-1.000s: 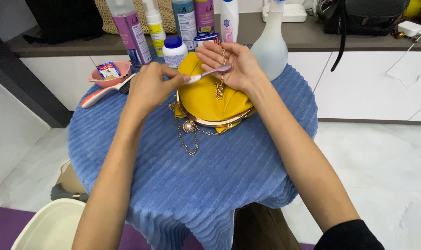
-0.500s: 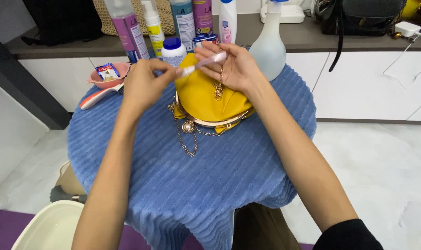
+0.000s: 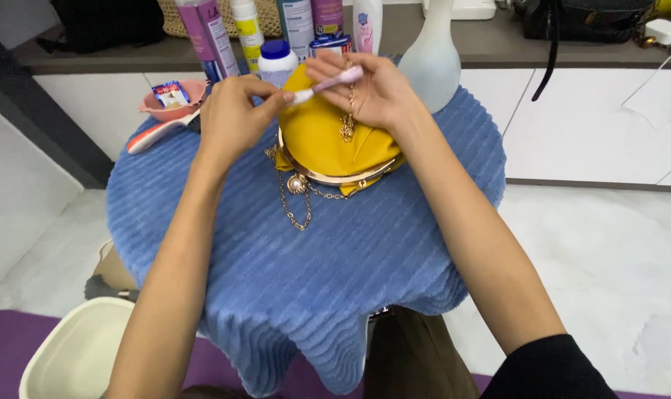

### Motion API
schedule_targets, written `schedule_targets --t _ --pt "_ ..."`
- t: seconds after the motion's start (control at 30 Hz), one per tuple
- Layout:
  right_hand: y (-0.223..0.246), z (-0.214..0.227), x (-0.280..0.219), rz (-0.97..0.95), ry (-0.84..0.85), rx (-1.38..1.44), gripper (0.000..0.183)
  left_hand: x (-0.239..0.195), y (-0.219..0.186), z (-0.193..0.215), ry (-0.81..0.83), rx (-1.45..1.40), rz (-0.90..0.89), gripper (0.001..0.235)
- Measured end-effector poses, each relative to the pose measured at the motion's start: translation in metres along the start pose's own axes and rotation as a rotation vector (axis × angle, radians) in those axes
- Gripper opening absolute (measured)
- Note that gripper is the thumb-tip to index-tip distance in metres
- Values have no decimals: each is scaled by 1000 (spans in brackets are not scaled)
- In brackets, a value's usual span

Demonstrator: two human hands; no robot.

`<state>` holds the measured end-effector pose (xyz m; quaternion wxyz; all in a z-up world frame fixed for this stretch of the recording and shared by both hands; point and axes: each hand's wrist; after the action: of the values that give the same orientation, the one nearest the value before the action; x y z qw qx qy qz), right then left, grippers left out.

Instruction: The person is cleaning a yellow clutch bag by spraying it with a cleaning solution and then using a toothbrush to scrub the leather surface and the metal chain strap.

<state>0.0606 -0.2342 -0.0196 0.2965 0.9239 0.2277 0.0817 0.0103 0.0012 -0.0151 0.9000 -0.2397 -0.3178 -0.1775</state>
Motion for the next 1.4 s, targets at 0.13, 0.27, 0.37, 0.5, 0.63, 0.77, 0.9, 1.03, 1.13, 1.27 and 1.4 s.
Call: schedule_targets --t 0.13,0.27,0.37,0.5,0.63,0.77,0.9,1.03,1.13,1.27,1.4 --pt "4 14 12 13 -13 -33 41 -5 -17 10 121 84 59 28" --pt "0 12 12 -5 44 -62 47 -4 -12 -4 -129 56 -27 24" --pt "-1 6 8 -33 5 -43 47 -10 -17 -8 -166 126 -71 24" --pt "-3 6 7 -18 -107 -78 41 -24 -45 17 169 163 145 21" --pt "-3 10 10 25 -28 -133 40 -23 -50 46 321 178 237 28" --pt "-8 7 5 -28 252 -240 31 -16 -58 29 110 -378 423 48" --pt "-6 0 -8 -66 402 -405 20 -7 -67 -3 -1 -423 548 57" --pt "-6 3 -3 19 347 -482 17 1 -87 -10 130 -688 707 50" --pt "-7 8 8 -192 510 -535 23 8 -84 -14 185 -875 762 48" --pt "-6 0 -3 -179 524 -591 24 29 -56 -18 -17 -657 531 13" --pt "-5 -2 -7 -149 502 -606 25 46 -37 0 -137 17 326 23"
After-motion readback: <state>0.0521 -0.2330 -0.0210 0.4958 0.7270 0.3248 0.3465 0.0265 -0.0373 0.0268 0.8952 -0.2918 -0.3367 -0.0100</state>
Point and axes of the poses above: each hand's wrist, its own x-axis towards the middle knuckle, its own z-axis out of the back of the hand, y = z × x, and after that the axes turned 3 degrees about -y, right-handed
